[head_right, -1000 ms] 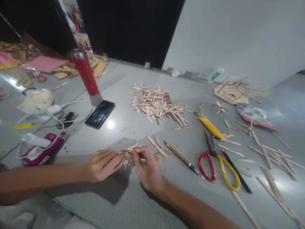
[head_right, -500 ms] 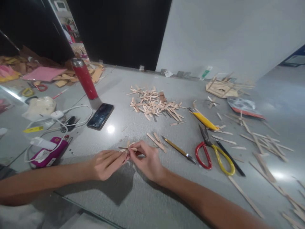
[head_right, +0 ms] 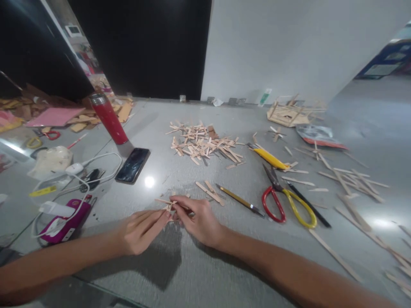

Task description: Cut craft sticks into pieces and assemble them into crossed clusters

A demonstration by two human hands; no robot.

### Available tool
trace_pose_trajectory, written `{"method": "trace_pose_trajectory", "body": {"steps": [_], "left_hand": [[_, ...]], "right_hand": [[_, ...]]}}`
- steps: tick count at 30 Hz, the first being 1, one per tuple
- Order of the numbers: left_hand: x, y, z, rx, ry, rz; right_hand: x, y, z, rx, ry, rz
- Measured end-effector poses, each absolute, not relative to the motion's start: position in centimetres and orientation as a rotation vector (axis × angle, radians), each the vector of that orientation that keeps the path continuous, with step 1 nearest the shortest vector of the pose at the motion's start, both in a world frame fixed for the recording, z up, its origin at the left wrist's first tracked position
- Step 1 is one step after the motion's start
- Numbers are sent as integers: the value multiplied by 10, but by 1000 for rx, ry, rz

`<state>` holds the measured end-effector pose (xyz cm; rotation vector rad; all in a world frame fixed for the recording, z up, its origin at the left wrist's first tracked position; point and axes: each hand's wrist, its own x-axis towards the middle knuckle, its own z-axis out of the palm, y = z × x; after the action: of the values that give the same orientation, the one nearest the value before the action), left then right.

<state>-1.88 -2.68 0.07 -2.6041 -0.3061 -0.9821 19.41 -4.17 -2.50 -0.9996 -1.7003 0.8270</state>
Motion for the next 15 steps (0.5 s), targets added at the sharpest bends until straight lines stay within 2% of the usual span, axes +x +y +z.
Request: {"method": "trace_pose_trajectory", "body": {"steps": [4,7,9,12,15], "left_hand": [[-18,-27,-4,-2612,-290,-1090],[-13,-32,-5,-2757,-461,-1285],[-9,-37,-6,-3000,-740,-1546],[-3,-39,-8,-3356,-1522,-1948],[0,-35,-10,-3540,-1891,-2336]], "right_hand": [[195,-42,-25,-978,-1728,783],[197,-41,-25,-972,-1735,709],[199,-41,-25,-961,-1753,642],[202,-41,-25,-892,-1839,538],[203,-42,-24,-782,-1919,468]]}}
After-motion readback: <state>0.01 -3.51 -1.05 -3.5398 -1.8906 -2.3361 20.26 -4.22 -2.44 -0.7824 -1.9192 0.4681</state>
